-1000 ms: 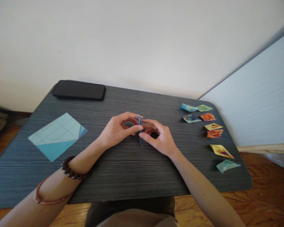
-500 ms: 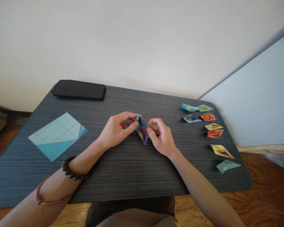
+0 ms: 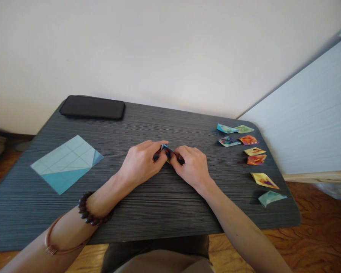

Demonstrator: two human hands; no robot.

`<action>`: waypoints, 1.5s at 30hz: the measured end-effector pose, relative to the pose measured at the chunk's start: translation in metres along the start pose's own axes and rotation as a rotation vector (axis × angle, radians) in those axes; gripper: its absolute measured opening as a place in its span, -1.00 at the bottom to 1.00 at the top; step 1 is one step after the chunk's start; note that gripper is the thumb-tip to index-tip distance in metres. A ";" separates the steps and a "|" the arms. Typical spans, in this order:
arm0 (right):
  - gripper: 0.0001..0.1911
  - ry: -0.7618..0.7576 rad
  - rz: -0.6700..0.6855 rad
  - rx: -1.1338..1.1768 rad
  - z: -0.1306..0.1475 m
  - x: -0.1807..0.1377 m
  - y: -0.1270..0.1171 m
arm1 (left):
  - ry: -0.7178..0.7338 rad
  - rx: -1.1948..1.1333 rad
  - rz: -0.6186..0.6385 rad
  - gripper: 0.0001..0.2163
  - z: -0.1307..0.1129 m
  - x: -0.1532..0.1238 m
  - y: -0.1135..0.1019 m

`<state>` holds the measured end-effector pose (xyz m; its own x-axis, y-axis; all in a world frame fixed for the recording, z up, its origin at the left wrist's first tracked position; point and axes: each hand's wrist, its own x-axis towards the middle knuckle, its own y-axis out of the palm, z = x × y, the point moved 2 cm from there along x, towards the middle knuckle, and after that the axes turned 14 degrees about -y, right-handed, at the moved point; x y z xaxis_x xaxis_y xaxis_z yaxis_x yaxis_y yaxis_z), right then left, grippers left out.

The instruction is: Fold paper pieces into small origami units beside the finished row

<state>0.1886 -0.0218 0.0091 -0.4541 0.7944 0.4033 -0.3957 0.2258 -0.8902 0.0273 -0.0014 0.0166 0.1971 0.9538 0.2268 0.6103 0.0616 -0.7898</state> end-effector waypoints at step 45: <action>-0.72 -0.081 -0.162 0.620 -0.021 -0.010 0.002 | -0.474 -1.117 0.810 -0.59 0.019 0.010 0.002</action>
<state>0.2089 -0.0172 -0.0010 -0.3990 0.7273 0.5585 -0.8409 -0.0473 -0.5391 0.0158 0.0138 0.0061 0.6385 0.6344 -0.4357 0.7666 -0.5741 0.2877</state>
